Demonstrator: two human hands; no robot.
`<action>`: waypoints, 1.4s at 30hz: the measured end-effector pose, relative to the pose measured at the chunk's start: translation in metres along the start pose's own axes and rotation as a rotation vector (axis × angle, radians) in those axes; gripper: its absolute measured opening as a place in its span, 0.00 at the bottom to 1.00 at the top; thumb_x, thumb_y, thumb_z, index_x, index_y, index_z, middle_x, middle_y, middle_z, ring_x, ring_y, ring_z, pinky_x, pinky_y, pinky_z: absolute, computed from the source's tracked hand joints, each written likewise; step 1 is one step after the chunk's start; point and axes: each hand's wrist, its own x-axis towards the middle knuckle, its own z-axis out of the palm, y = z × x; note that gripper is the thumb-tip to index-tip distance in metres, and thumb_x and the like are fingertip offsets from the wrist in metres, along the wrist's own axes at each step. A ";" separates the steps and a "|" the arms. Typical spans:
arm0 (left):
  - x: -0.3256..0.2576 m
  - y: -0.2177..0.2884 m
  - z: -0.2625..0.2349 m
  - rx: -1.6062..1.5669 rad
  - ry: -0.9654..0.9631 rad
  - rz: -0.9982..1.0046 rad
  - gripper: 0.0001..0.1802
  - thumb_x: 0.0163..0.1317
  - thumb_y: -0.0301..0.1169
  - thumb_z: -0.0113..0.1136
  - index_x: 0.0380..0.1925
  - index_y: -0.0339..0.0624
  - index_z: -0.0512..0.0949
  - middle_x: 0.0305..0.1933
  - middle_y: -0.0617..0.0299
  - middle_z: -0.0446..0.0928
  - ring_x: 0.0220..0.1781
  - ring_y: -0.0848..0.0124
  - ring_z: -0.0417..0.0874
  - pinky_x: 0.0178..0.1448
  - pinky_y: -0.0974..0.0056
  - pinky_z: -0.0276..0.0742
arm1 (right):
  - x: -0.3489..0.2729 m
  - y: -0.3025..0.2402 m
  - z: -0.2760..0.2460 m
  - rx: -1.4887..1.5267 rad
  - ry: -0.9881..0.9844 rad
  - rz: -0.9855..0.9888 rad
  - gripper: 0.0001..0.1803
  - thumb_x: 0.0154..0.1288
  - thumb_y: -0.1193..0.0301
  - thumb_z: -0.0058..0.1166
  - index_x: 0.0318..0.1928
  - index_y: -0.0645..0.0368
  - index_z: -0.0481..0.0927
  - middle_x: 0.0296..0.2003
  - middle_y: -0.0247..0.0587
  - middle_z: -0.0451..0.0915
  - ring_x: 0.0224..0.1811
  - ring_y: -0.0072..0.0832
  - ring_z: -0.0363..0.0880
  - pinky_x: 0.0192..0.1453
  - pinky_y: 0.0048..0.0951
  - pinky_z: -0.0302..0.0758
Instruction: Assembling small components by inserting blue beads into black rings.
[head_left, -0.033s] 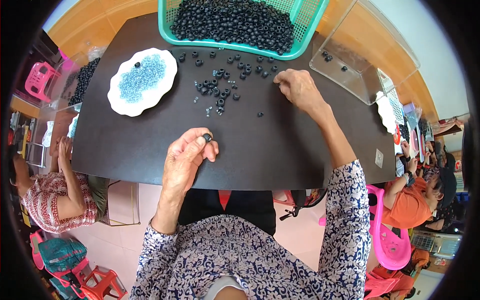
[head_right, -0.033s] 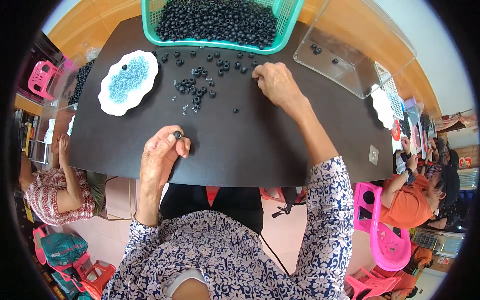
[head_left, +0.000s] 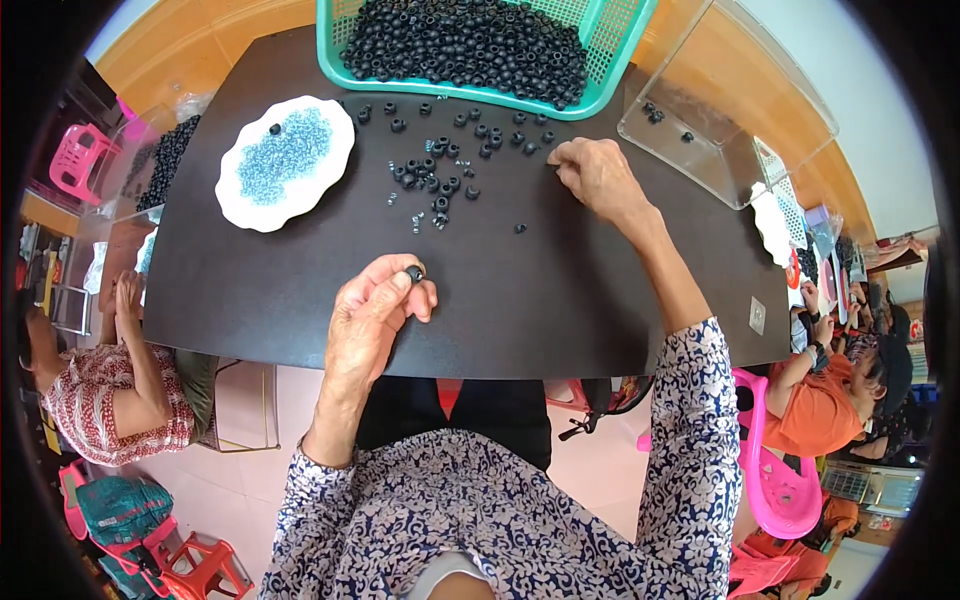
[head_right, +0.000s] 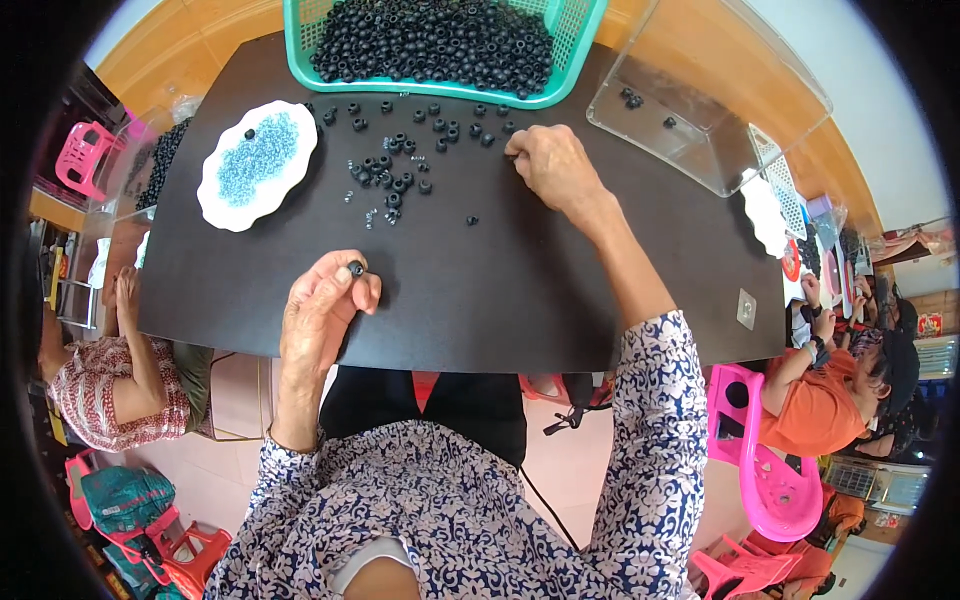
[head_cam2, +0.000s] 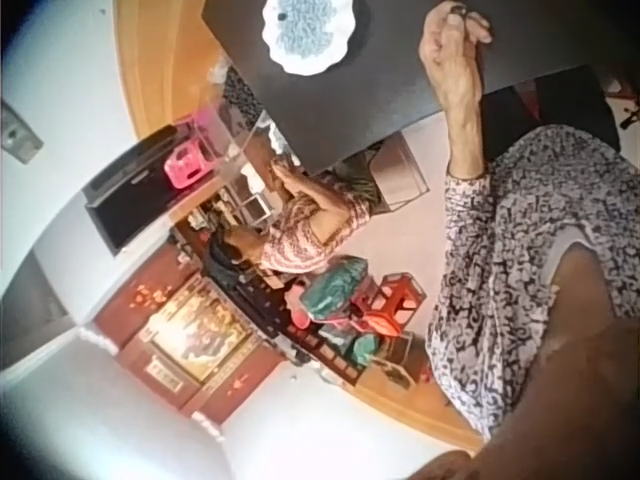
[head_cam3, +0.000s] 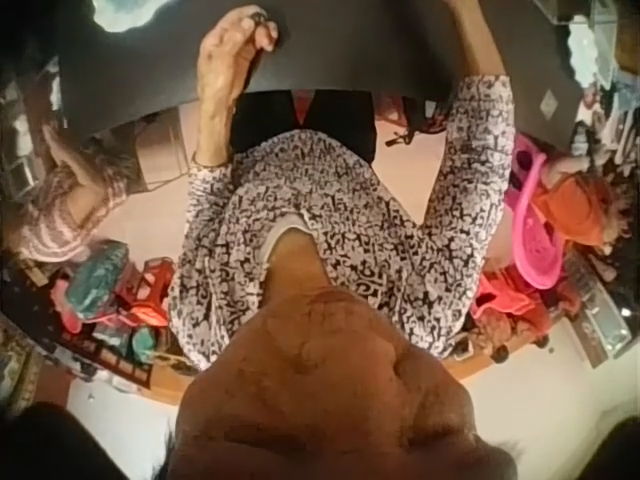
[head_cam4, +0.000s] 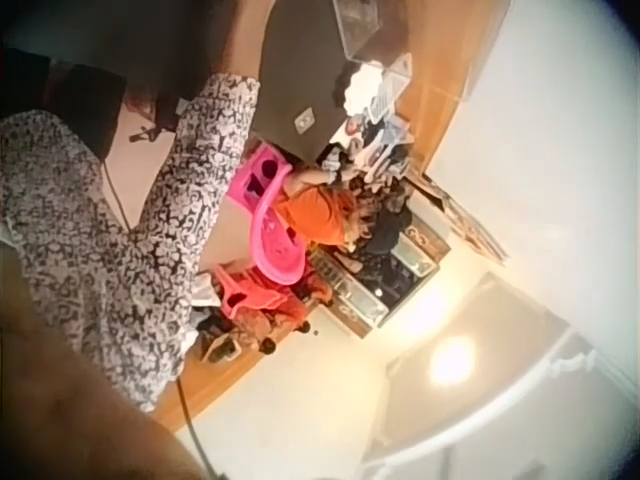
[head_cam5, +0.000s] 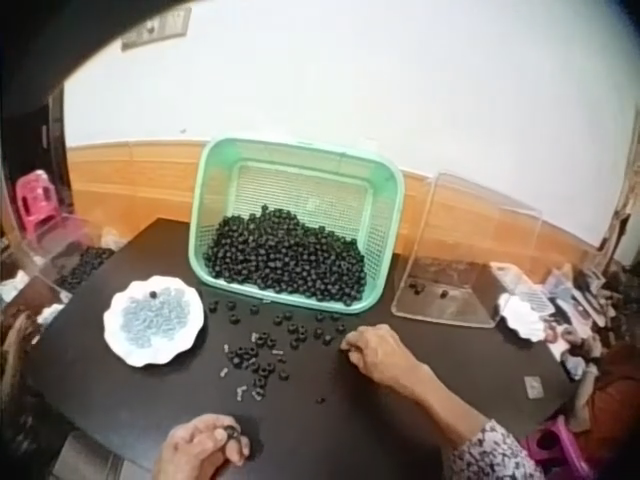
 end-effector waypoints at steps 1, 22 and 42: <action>0.000 0.000 0.000 0.000 0.002 0.004 0.12 0.71 0.32 0.51 0.45 0.33 0.76 0.26 0.60 0.77 0.37 0.68 0.79 0.48 0.66 0.74 | 0.001 -0.002 0.000 0.000 0.013 -0.003 0.10 0.52 0.81 0.52 0.36 0.66 0.82 0.29 0.50 0.81 0.30 0.43 0.80 0.39 0.38 0.77; -0.001 -0.001 -0.001 -0.087 0.009 -0.008 0.11 0.71 0.29 0.50 0.46 0.32 0.75 0.27 0.59 0.77 0.35 0.69 0.79 0.50 0.65 0.75 | -0.027 -0.137 0.003 0.495 0.183 0.060 0.11 0.50 0.82 0.59 0.37 0.63 0.81 0.28 0.36 0.81 0.27 0.20 0.80 0.35 0.21 0.76; -0.003 0.006 -0.002 -0.205 -0.049 -0.064 0.17 0.69 0.33 0.55 0.49 0.29 0.74 0.40 0.49 0.80 0.39 0.67 0.80 0.49 0.64 0.77 | -0.031 -0.163 0.012 0.937 -0.070 0.186 0.11 0.54 0.82 0.61 0.40 0.63 0.84 0.28 0.31 0.80 0.30 0.16 0.74 0.35 0.20 0.71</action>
